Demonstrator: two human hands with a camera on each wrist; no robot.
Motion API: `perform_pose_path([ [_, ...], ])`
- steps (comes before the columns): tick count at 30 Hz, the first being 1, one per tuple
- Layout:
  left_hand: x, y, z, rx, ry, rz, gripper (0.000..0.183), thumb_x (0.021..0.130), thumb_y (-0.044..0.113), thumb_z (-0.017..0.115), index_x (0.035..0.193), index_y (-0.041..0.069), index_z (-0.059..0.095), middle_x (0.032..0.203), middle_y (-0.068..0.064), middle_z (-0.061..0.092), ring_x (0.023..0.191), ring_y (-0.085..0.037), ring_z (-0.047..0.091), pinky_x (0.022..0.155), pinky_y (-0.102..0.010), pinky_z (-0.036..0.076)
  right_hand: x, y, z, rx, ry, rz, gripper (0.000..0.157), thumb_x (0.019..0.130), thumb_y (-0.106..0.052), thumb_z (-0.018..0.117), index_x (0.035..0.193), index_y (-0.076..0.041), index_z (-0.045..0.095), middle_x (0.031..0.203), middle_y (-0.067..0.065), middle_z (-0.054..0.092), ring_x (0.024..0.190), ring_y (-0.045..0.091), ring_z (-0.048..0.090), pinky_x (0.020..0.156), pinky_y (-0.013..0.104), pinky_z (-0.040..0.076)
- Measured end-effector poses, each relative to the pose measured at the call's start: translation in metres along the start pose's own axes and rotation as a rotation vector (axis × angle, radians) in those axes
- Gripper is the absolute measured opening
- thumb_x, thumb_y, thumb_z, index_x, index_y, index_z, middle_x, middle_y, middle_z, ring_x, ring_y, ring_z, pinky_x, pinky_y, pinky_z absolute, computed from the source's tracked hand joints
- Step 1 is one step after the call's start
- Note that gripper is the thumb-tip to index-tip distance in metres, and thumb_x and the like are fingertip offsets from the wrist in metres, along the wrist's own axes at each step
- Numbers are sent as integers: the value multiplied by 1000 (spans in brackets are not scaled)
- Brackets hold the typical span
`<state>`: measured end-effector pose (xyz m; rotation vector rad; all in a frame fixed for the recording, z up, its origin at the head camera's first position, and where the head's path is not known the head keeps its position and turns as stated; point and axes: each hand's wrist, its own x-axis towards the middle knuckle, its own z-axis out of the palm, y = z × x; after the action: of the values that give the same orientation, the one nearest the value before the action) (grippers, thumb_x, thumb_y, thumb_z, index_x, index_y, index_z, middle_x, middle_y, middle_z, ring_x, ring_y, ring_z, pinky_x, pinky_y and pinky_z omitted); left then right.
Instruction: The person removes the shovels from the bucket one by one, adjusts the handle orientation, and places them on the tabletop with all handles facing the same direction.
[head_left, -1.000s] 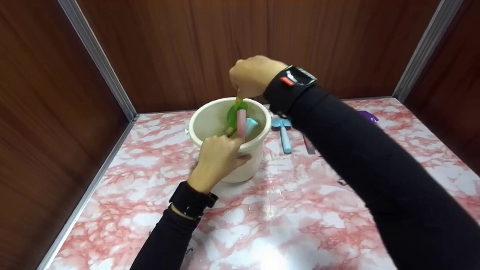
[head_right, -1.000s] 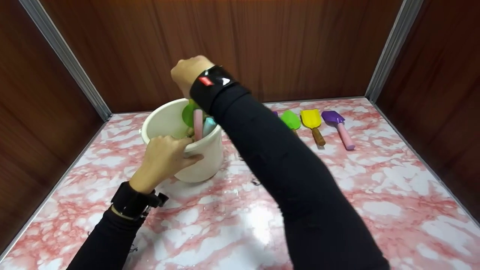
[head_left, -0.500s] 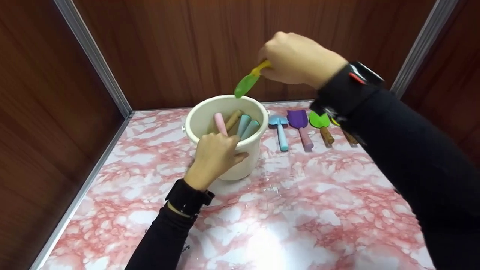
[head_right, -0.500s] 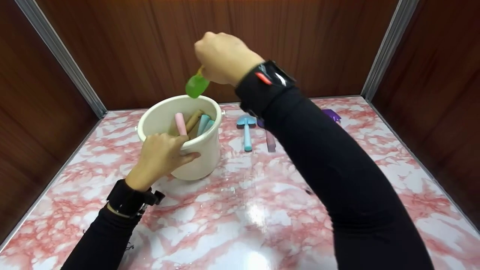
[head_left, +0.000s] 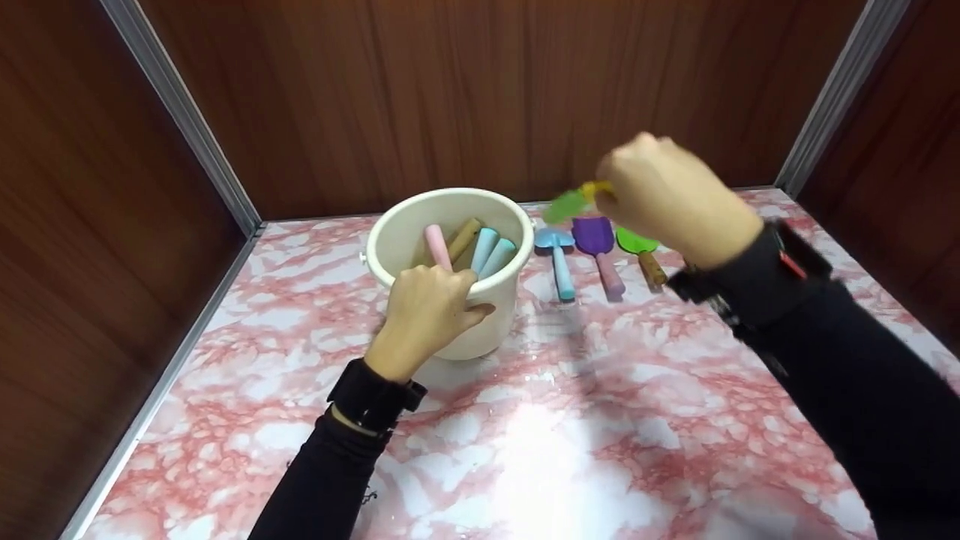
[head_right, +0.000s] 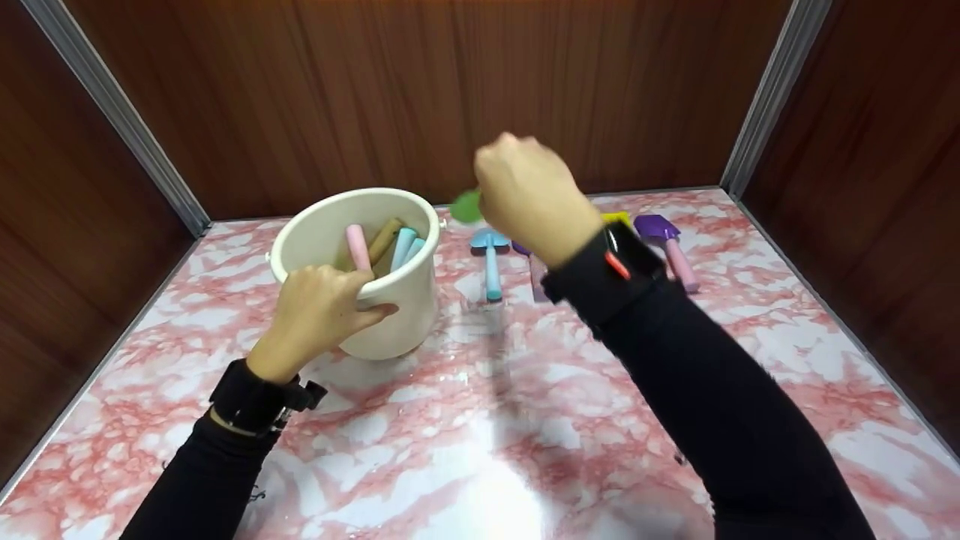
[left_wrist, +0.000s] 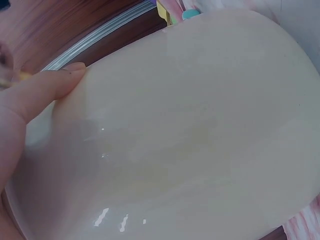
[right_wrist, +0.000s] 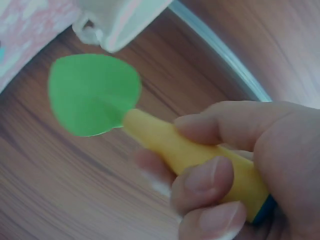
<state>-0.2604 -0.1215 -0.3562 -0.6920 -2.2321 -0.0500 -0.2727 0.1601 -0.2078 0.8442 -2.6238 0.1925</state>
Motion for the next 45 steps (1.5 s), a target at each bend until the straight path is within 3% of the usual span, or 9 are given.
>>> perform_pose_path([
  [7, 1, 2, -1, 6, 2, -4, 47, 76, 48, 94, 72, 12, 65, 55, -5, 57, 46, -30, 59, 41, -44, 45, -36, 4, 36, 66, -144, 70, 16, 92, 1, 68, 77, 0, 73, 65, 7, 64, 48, 18, 54, 46, 33, 48],
  [13, 3, 3, -1, 23, -12, -1, 47, 77, 50, 93, 74, 11, 66, 55, -5, 57, 47, -29, 59, 42, -43, 46, -65, 4, 68, 15, -111, 19, 21, 90, 3, 69, 70, -2, 64, 57, 5, 50, 48, 20, 50, 46, 32, 44],
  [15, 3, 4, -2, 24, -17, -1, 47, 77, 50, 93, 75, 11, 67, 55, -5, 57, 47, -29, 59, 42, -43, 47, -72, 3, 78, -3, -84, 12, 7, 90, 3, 70, 84, 6, 69, 59, 7, 52, 49, 21, 53, 46, 34, 48],
  [18, 4, 4, -2, 17, -28, -2, 46, 78, 50, 93, 75, 11, 67, 55, -4, 57, 47, -28, 59, 42, -43, 47, -82, -1, 89, -25, -39, 18, 13, 90, 1, 72, 97, 12, 69, 62, 9, 55, 51, 24, 56, 48, 39, 52],
  [21, 4, 5, -4, 7, -39, -2, 46, 79, 50, 92, 76, 11, 68, 55, -4, 56, 47, -29, 59, 43, -43, 47, -94, -7, 96, -42, -13, 63, 13, 89, -2, 73, 79, 2, 66, 62, 8, 53, 51, 23, 52, 46, 41, 49],
  [25, 5, 5, -3, 6, -37, 3, 46, 80, 50, 92, 77, 11, 68, 55, -4, 56, 47, -29, 59, 42, -43, 46, -108, -14, 101, -23, -25, 121, 42, 87, -3, 73, 57, -13, 46, 59, 5, 47, 50, 19, 43, 44, 36, 39],
  [34, 4, 3, -3, -10, -24, -3, 46, 78, 48, 94, 74, 11, 67, 56, -5, 58, 48, -31, 61, 43, -44, 47, -115, -26, 126, 59, -221, 213, 34, 84, -8, 80, 64, -13, 52, 59, 3, 53, 50, 18, 53, 44, 33, 46],
  [39, 3, 3, -4, -19, -41, -13, 45, 79, 48, 93, 76, 10, 68, 57, -6, 59, 48, -30, 61, 42, -44, 47, -116, -35, 149, 14, -238, 222, 31, 78, -11, 86, 61, -12, 59, 64, 9, 65, 53, 25, 62, 49, 40, 55],
  [45, 5, 4, -5, -18, -52, -13, 45, 79, 49, 93, 78, 10, 70, 58, -6, 60, 48, -31, 61, 43, -45, 48, -121, -42, 169, 23, -226, 218, 29, 85, -12, 85, 67, -4, 64, 67, 15, 66, 58, 31, 70, 53, 43, 58],
])
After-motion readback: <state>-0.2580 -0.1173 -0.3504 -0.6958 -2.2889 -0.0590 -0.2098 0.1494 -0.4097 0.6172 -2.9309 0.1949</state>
